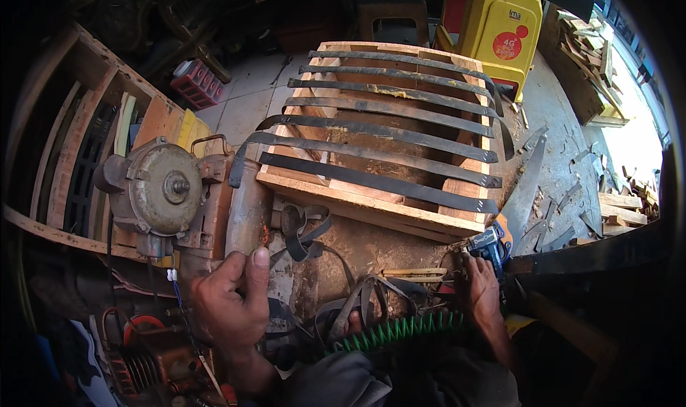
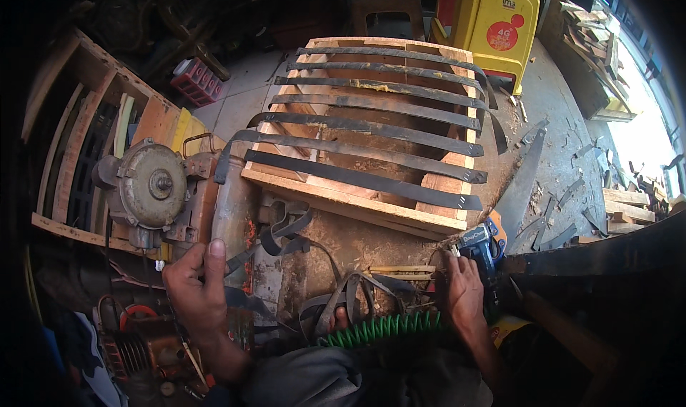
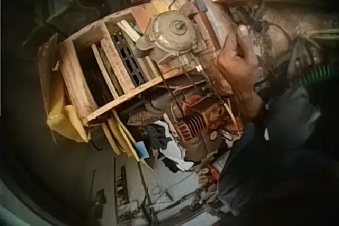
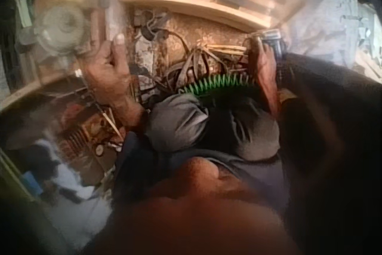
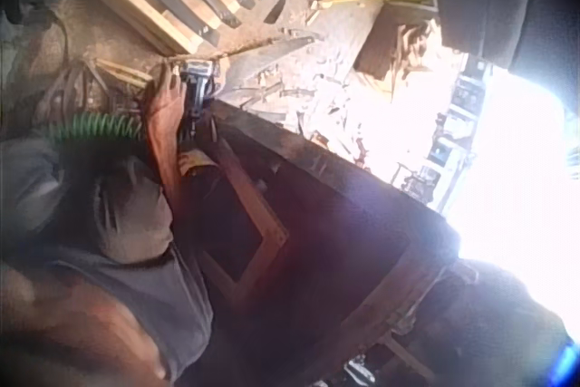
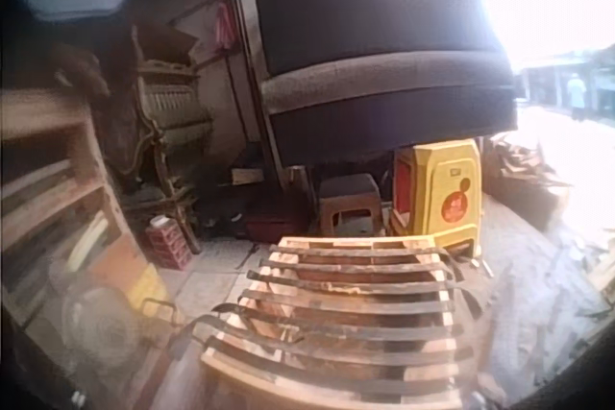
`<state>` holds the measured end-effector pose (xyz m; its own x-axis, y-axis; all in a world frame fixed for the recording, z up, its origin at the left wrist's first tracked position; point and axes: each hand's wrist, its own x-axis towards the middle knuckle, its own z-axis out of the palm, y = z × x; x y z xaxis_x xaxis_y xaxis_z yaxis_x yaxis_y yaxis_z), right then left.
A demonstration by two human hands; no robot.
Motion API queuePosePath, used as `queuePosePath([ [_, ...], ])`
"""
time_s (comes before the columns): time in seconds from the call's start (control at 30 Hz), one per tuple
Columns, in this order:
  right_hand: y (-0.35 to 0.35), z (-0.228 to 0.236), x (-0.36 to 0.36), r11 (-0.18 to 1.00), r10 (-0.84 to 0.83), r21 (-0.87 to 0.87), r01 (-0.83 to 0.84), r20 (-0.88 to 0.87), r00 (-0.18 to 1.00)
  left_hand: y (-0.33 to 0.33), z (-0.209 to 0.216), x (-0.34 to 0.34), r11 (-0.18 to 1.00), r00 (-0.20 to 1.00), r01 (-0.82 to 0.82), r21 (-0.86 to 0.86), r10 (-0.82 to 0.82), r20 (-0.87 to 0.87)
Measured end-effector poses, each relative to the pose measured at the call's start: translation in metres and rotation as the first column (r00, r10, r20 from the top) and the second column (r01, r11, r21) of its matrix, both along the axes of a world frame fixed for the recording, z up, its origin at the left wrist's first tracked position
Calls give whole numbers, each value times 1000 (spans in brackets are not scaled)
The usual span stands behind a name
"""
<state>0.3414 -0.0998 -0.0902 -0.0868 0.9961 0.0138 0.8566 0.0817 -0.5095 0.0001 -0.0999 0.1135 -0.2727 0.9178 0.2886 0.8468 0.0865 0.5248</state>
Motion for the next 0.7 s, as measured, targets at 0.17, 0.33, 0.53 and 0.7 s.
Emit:
queuePosePath([
  [0.17,44,-75,-141,755,489,-348,-556,-268,830,-57,11,4,928,996,-64,-366,34,-88],
  [0.33,63,-175,-225,818,462,-320,-478,-129,878,-69,30,26,802,996,6,-597,-58,-69],
  [0.53,52,-72,-194,548,-157,-400,-735,-912,379,-79,-9,2,879,999,50,-475,-37,38],
  [0.7,60,118,-100,795,209,49,-604,-958,196,-34,-18,26,943,870,285,-173,-178,459],
])
